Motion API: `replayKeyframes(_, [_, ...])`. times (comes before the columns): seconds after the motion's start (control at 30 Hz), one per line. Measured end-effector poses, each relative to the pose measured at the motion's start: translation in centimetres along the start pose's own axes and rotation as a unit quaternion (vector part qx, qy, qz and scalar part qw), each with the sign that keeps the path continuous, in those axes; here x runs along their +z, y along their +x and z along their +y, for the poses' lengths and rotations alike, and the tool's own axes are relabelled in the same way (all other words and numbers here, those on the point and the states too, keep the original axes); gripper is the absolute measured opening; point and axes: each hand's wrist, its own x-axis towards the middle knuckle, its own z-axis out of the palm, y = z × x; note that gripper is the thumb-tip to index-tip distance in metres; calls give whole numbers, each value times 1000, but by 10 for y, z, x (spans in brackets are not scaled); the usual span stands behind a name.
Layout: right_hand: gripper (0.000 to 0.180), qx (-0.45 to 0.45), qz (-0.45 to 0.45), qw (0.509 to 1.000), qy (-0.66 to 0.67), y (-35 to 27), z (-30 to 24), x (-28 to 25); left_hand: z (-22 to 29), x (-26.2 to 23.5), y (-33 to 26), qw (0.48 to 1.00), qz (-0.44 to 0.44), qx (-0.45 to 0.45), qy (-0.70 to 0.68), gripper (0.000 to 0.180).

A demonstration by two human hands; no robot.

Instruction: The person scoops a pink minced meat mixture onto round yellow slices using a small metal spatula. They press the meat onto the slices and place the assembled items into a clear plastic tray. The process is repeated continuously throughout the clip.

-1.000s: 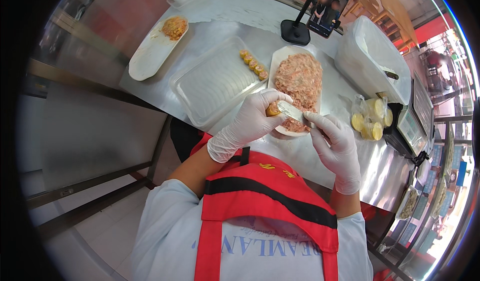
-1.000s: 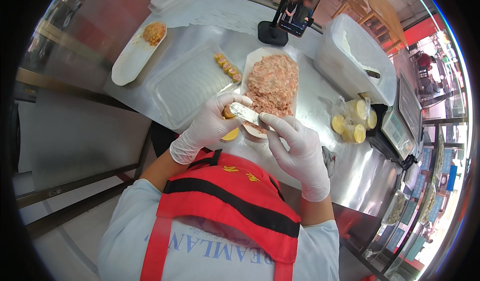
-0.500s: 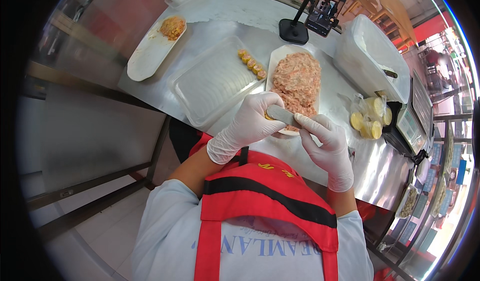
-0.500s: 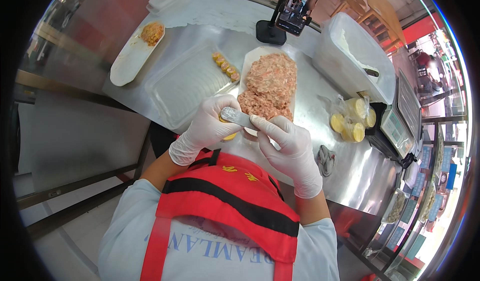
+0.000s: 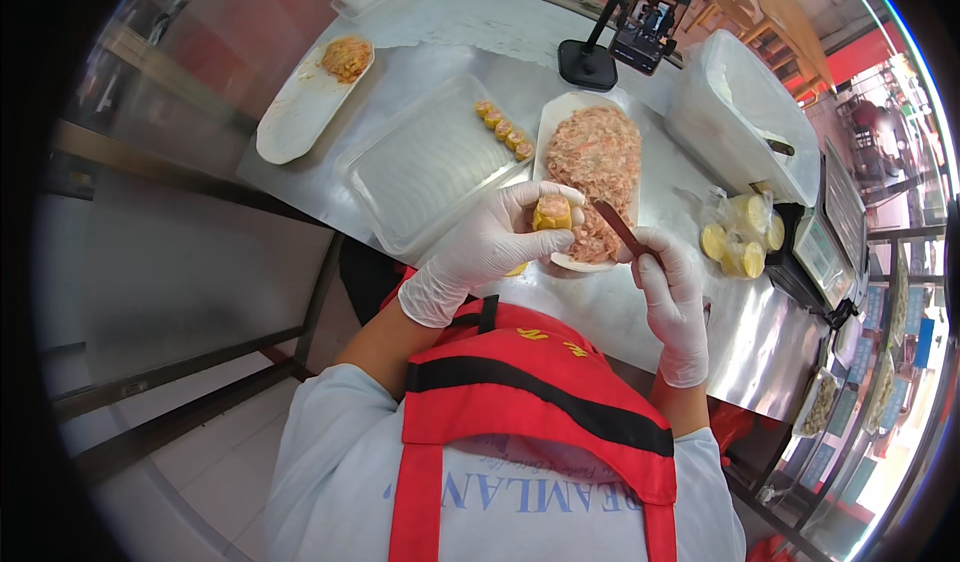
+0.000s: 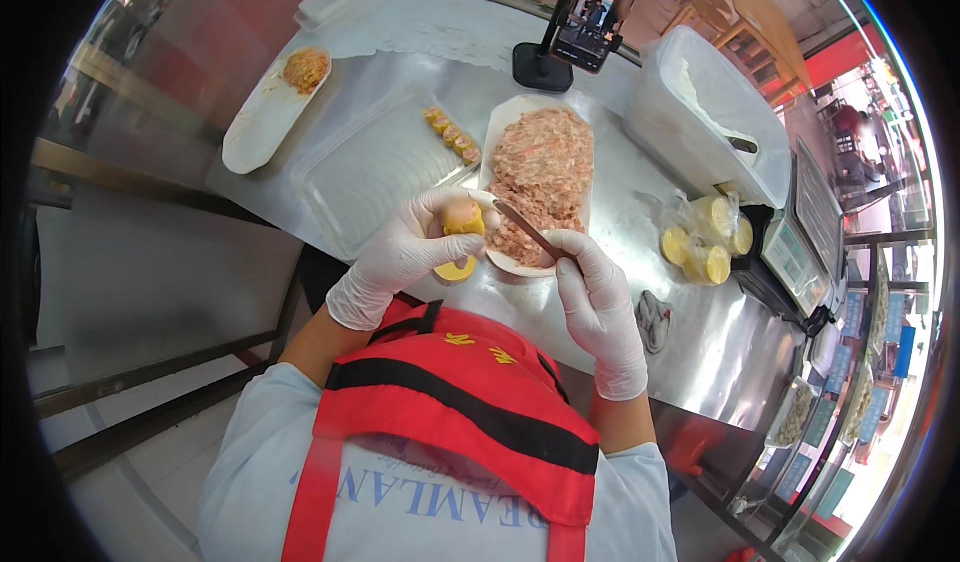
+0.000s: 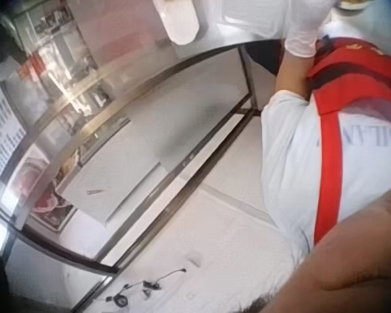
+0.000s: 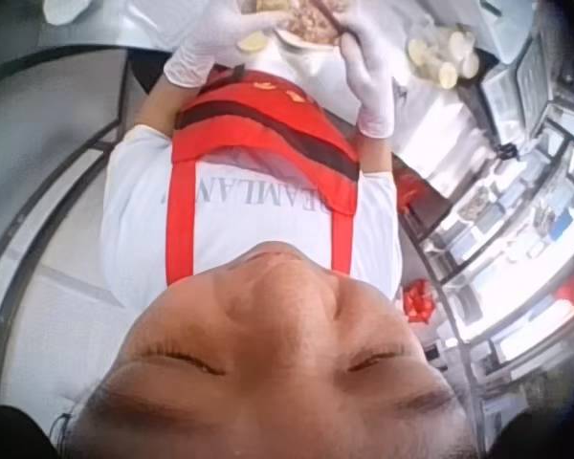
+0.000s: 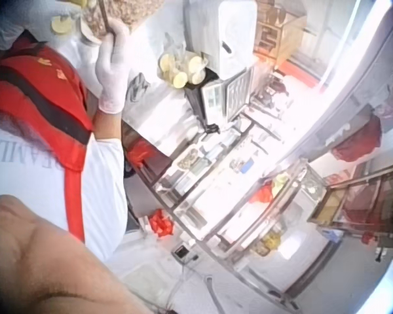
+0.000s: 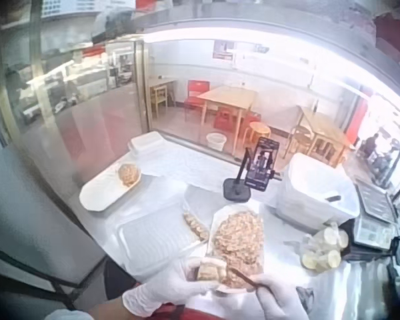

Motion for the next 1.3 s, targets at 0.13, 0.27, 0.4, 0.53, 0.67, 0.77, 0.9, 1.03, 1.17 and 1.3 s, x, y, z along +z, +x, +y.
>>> replayKeyframes(0.13, [30, -30, -25, 998, -46, 2, -3, 1, -8, -3, 0, 990, 53, 33, 130, 23])
replayKeyframes(0.27, [39, -134, -15, 981, -137, 13, -19, 4, -4, -1, 2, 997, 3, 9, 78, 21])
replayKeyframes(0.4, [40, -166, -24, 972, -163, 18, -19, -1, 3, 4, -2, 995, -4, -16, 98, 19])
replayKeyframes(0.53, [41, -180, -21, 968, -174, 17, -22, 2, 3, 7, 3, 986, 19, 40, 163, 16])
replayKeyframes(0.67, [42, -202, -10, 942, -268, 16, -23, 7, -4, 6, 7, 980, 50, 66, 181, 16])
replayKeyframes(0.77, [42, -211, -31, 921, -325, 16, -26, 2, -2, 3, 7, 968, 42, 52, 243, 16])
replayKeyframes(0.9, [43, -170, -23, 950, -261, 11, -24, -17, -8, 0, 7, 963, 54, 74, 253, 16])
replayKeyframes(1.03, [42, -168, 12, 967, -193, 13, -24, -10, -7, 8, 10, 980, 48, 72, 179, 15])
replayKeyframes(1.17, [40, -193, -38, 945, -261, 19, -22, -1, 2, 10, 7, 980, 6, 20, 198, 15])
replayKeyframes(1.3, [39, -160, -40, 960, -227, 15, -14, -18, -12, -5, 8, 961, 8, 110, 253, 16])
